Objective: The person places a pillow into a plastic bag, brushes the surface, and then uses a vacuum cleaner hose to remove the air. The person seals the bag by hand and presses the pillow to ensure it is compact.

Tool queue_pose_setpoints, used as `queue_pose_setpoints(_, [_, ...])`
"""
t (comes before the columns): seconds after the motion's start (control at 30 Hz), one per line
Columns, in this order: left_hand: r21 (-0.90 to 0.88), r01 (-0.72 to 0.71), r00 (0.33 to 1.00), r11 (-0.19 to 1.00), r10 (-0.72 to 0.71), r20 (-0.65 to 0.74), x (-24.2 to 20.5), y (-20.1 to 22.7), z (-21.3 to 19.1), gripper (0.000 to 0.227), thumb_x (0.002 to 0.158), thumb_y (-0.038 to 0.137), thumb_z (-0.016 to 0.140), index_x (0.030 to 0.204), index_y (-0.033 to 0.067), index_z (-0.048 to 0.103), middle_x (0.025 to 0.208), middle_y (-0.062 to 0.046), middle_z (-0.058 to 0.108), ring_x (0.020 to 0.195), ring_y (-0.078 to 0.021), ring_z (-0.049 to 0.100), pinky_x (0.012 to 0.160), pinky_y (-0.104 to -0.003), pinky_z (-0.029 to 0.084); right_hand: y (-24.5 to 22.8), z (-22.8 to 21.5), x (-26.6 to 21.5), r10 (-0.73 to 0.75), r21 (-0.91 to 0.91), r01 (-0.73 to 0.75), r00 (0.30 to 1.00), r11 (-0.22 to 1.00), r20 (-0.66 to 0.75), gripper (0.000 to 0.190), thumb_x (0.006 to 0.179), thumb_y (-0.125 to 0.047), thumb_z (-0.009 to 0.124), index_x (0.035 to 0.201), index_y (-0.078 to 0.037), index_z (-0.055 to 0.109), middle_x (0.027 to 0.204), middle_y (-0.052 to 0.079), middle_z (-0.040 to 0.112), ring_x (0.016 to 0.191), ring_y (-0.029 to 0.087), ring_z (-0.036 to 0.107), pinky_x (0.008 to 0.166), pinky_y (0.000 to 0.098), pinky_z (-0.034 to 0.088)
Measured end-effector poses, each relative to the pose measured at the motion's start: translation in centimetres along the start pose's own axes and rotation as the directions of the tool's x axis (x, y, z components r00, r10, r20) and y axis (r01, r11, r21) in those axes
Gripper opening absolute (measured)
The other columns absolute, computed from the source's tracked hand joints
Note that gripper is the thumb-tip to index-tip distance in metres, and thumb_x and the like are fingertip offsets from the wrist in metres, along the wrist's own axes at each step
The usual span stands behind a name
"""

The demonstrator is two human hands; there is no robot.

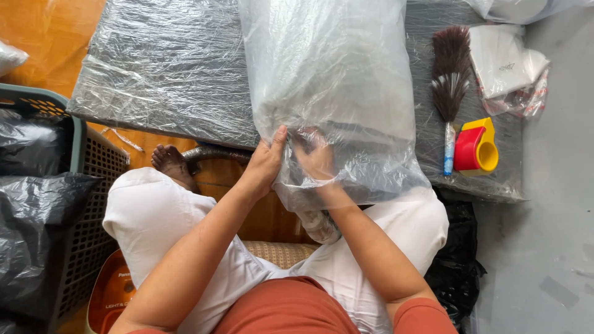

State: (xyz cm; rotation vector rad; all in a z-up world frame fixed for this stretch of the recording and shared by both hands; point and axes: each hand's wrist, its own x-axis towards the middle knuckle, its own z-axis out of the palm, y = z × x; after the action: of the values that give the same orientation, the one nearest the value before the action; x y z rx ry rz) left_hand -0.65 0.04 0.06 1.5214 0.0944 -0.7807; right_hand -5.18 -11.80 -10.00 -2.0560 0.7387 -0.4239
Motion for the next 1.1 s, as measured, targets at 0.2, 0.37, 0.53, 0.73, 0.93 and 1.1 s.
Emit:
queue_pose_setpoints(0.2, [0.034, -0.129, 0.992, 0.991, 0.129, -0.005, 1.5, -0.8, -0.5, 0.064, 0.100, 0.057, 0.054, 0.135, 0.0038, 0.061, 0.129, -0.029, 0.064, 0.131, -0.0394, 0.057, 0.107, -0.056, 0.045, -0.1, -2.5, -2.0, -0.452, 0.122, 0.439, 0.885, 0.890, 0.111, 0.031, 0.102, -0.017, 0.061, 0.132, -0.020, 0.071, 0.131, 0.008, 0.070, 0.123, 0.025, 0.065, 0.110, 0.0445, 0.048])
queue_pose_setpoints(0.37, [0.042, -0.130, 0.991, 0.991, 0.131, -0.022, 0.9, -0.6, -0.6, 0.063, 0.100, 0.054, 0.055, 0.134, 0.0019, 0.060, 0.128, -0.029, 0.066, 0.133, -0.0406, 0.056, 0.109, -0.058, 0.044, -1.5, -6.4, -6.1, -0.400, -0.269, 0.533, 0.815, 0.802, 0.420, 0.048, 0.109, -0.023, 0.044, 0.150, 0.002, 0.045, 0.155, 0.028, 0.041, 0.149, 0.045, 0.031, 0.126, 0.0570, 0.014])
queue_pose_setpoints(0.53, [0.012, -0.154, 0.988, 0.988, 0.154, -0.011, 3.9, -3.1, -0.8, 0.061, 0.100, 0.054, 0.056, 0.133, 0.0035, 0.060, 0.122, -0.028, 0.067, 0.127, -0.0429, 0.059, 0.105, -0.057, 0.047, -0.4, -10.0, -11.0, -0.777, -0.257, 0.786, 0.608, 0.562, 0.163, 0.014, 0.090, -0.024, 0.072, 0.096, -0.012, 0.077, 0.094, 0.003, 0.075, 0.082, 0.021, 0.072, 0.087, 0.0380, 0.052])
queue_pose_setpoints(0.73, [0.000, -0.186, 0.982, 0.983, 0.186, -0.021, 3.4, -2.6, -0.4, 0.057, 0.100, 0.052, 0.056, 0.132, 0.0051, 0.059, 0.120, -0.027, 0.069, 0.126, -0.0419, 0.061, 0.103, -0.057, 0.048, 2.3, -12.7, -8.6, -0.855, -0.498, 0.750, 0.518, 0.436, 0.032, 0.086, 0.077, -0.036, 0.085, 0.142, -0.007, 0.038, 0.141, 0.021, 0.041, 0.126, 0.042, 0.036, 0.105, 0.0564, 0.029])
queue_pose_setpoints(0.93, [-0.169, -0.167, 0.984, 0.971, 0.175, 0.036, 4.9, -4.0, 0.1, 0.044, 0.103, 0.045, 0.056, 0.125, 0.0068, 0.057, 0.088, -0.018, 0.069, 0.079, -0.0259, 0.072, 0.067, -0.043, 0.062, 2.7, -9.4, -6.0, -0.737, -0.662, 0.647, 0.643, 0.379, 0.206, 0.091, 0.083, -0.028, 0.081, 0.161, -0.013, 0.037, 0.162, 0.023, 0.036, 0.150, 0.047, 0.030, 0.118, 0.0631, 0.017])
queue_pose_setpoints(1.1, [-0.263, -0.133, 0.986, 0.956, 0.155, 0.067, 6.2, -5.6, 0.2, 0.038, 0.104, 0.042, 0.057, 0.119, 0.0073, 0.054, 0.075, -0.013, 0.068, 0.060, -0.0222, 0.073, 0.050, -0.041, 0.064, 5.7, -6.7, -5.0, -0.765, -0.650, 0.665, 0.614, 0.368, 0.195, 0.057, 0.091, -0.008, 0.053, 0.146, -0.020, 0.060, 0.137, 0.010, 0.063, 0.123, 0.030, 0.061, 0.099, 0.0448, 0.040])
